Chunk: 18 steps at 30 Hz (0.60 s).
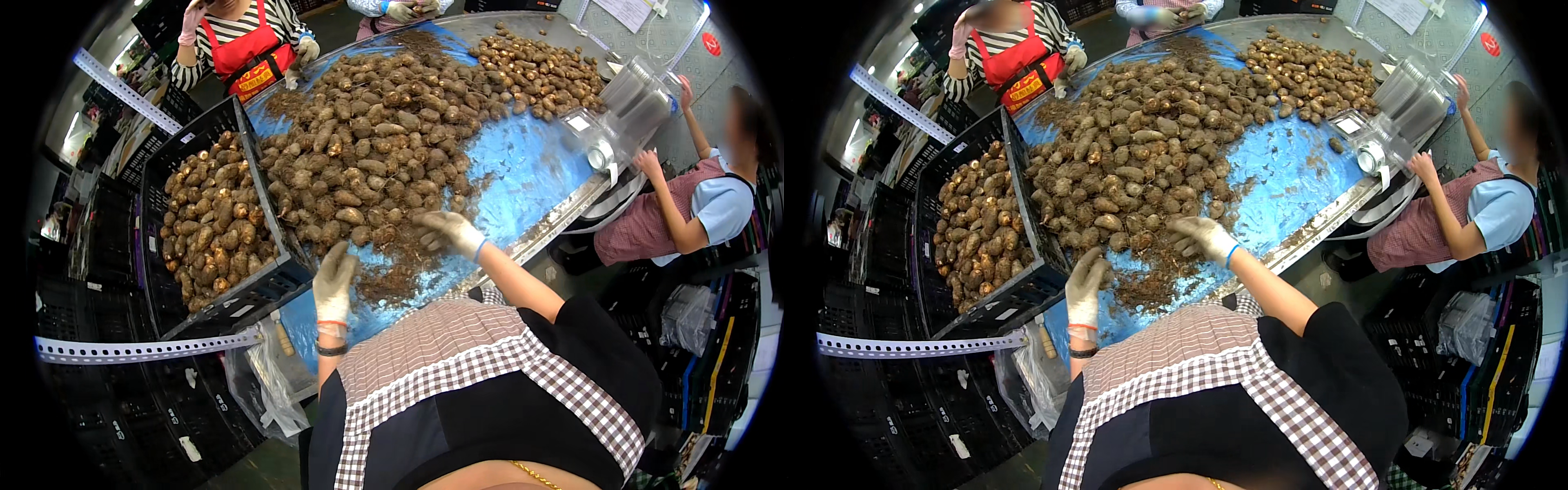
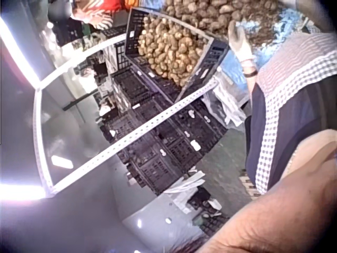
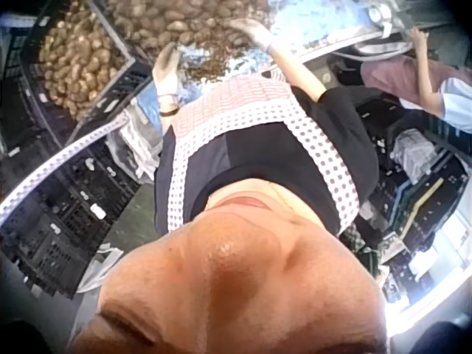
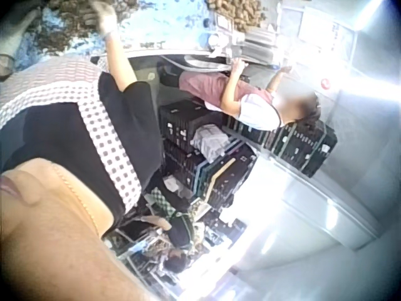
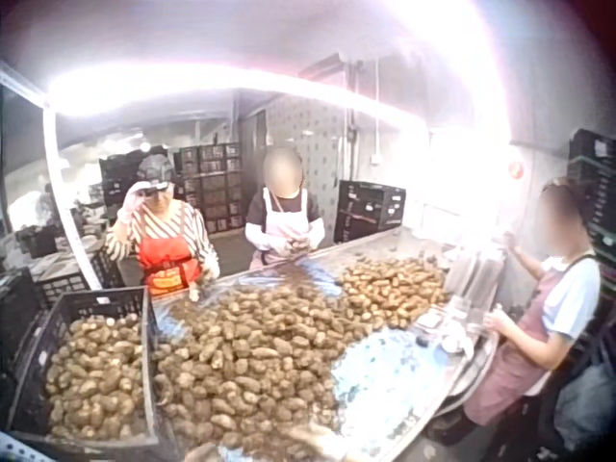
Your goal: The person sorts through a pile of small brown tubers on a table, picking them up one by one, cleaning off loose soil with their gloved hands, and placing them into a plastic crate.
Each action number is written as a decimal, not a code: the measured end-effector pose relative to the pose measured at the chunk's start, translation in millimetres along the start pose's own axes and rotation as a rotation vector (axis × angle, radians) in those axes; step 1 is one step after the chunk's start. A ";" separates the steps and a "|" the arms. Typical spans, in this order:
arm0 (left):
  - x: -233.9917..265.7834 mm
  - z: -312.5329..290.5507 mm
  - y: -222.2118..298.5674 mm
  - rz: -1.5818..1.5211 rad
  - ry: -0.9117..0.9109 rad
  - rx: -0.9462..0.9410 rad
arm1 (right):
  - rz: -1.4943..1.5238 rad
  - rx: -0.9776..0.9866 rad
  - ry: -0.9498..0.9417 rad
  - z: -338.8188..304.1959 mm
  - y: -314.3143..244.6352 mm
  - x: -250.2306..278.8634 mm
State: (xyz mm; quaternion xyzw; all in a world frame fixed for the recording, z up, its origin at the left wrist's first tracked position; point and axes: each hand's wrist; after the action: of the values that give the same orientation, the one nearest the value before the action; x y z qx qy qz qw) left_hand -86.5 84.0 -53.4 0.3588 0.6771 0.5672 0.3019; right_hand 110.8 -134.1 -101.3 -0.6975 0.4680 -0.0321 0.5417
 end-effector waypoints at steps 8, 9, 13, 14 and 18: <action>-40.2 8.3 12.1 -0.861 -0.603 -0.106 | -0.070 0.363 -0.171 -8.1 -10.3 -55.0; -44.1 5.0 8.8 -0.999 -0.618 -0.055 | -0.076 0.399 -0.152 -14.5 -18.0 -70.2; -75.3 -12.8 8.6 -1.296 -0.578 0.237 | -0.379 0.606 -0.036 -15.3 -18.8 -93.4; -79.1 -15.9 12.6 -1.193 -0.405 0.316 | -0.509 0.554 0.051 -18.4 -19.9 -93.3; -68.6 -8.7 -2.9 -1.202 -0.496 0.348 | -0.761 0.533 0.257 -19.0 -20.8 -100.2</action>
State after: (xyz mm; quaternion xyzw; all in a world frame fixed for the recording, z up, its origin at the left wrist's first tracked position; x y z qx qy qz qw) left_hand -55.6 22.1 -54.7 0.0824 0.7513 0.0838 0.6494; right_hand 57.1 -79.5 -30.8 -0.6465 0.2183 -0.4326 0.5893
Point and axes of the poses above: each hand's wrist, its own z-axis towards the middle knuckle, its own x-axis out of the back of the hand, y = z × x, and after that the axes turned 3 degrees about z, right-handed
